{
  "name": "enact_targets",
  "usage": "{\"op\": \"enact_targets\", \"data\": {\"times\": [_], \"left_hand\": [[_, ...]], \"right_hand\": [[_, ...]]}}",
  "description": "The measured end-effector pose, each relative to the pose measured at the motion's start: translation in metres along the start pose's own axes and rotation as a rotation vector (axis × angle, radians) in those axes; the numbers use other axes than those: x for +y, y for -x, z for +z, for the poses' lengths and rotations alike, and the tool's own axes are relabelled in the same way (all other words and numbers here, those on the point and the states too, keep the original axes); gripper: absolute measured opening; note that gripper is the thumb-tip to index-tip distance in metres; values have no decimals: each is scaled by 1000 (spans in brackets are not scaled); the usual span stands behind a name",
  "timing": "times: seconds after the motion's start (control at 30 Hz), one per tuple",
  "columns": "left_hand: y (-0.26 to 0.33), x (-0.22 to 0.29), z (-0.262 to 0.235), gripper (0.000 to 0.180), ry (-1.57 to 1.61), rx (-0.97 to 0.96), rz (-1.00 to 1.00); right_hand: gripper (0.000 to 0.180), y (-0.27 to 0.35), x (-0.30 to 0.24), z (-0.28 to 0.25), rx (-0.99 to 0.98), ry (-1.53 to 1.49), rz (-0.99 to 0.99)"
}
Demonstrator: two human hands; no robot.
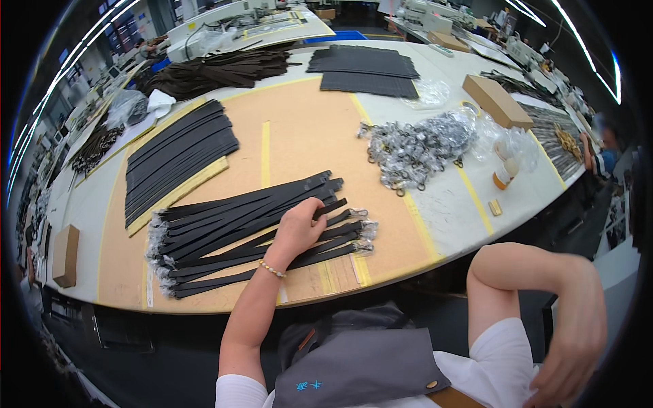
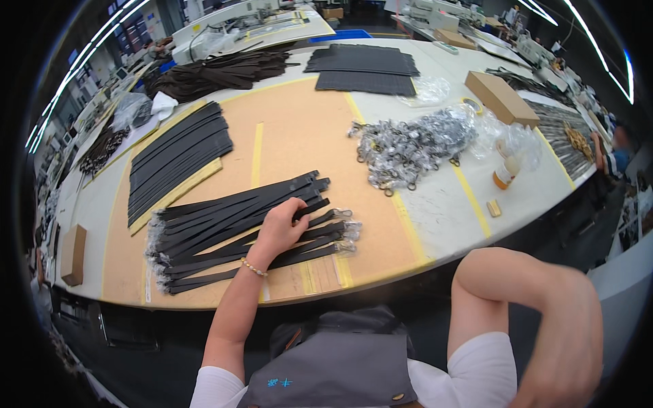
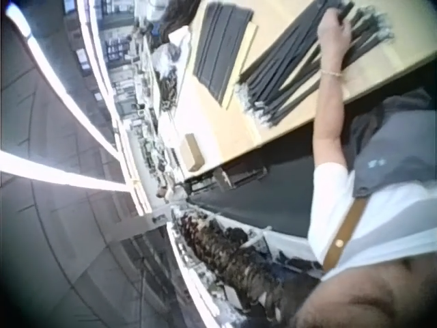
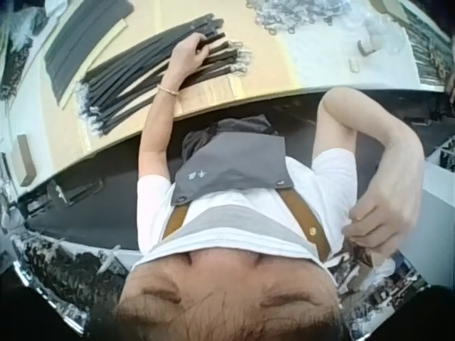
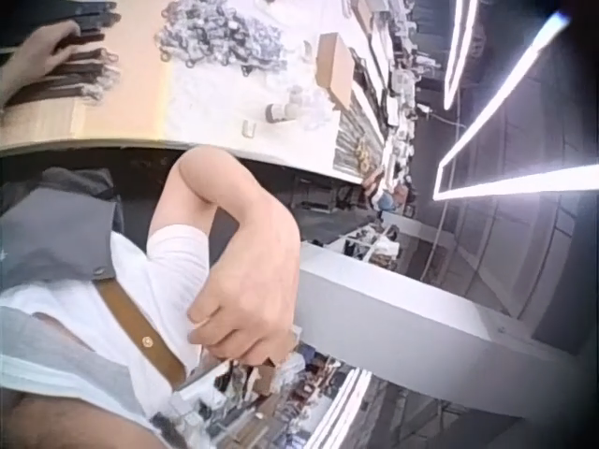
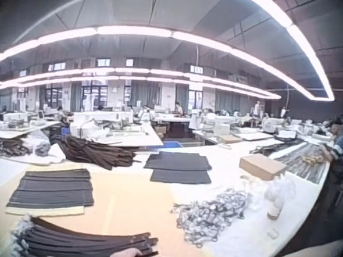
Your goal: The recorder is attaching metal D-rings to black leather straps by threading the leather through the hardware.
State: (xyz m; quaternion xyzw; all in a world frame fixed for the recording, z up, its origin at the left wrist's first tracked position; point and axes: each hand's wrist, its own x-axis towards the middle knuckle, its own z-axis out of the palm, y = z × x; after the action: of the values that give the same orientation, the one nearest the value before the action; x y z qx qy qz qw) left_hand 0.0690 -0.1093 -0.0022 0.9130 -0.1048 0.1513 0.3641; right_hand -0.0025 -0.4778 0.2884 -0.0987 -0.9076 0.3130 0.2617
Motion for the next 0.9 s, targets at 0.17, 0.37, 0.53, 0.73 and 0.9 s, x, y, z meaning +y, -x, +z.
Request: {"op": "enact_targets", "data": {"times": [0.17, 0.37, 0.53, 0.73, 0.9], "left_hand": [[3, -1, -3, 29, 36, -17, -81], [-2, 7, 2, 28, 93, -6, -20], [0, 7, -3, 25, 124, -36, -79], [-1, 9, -14, 26, 452, -2, -217], [0, 8, -22, 26, 673, 84, -197]], "right_hand": [[21, 140, 109, -14, 1181, 279, 713], [27, 253, 225, 20, 1265, 593, 1994], [33, 266, 268, 19, 1056, 654, 2022], [16, 225, 296, -4, 1865, -468, 904], [16, 217, 309, -1, 1867, -917, 368]]}}
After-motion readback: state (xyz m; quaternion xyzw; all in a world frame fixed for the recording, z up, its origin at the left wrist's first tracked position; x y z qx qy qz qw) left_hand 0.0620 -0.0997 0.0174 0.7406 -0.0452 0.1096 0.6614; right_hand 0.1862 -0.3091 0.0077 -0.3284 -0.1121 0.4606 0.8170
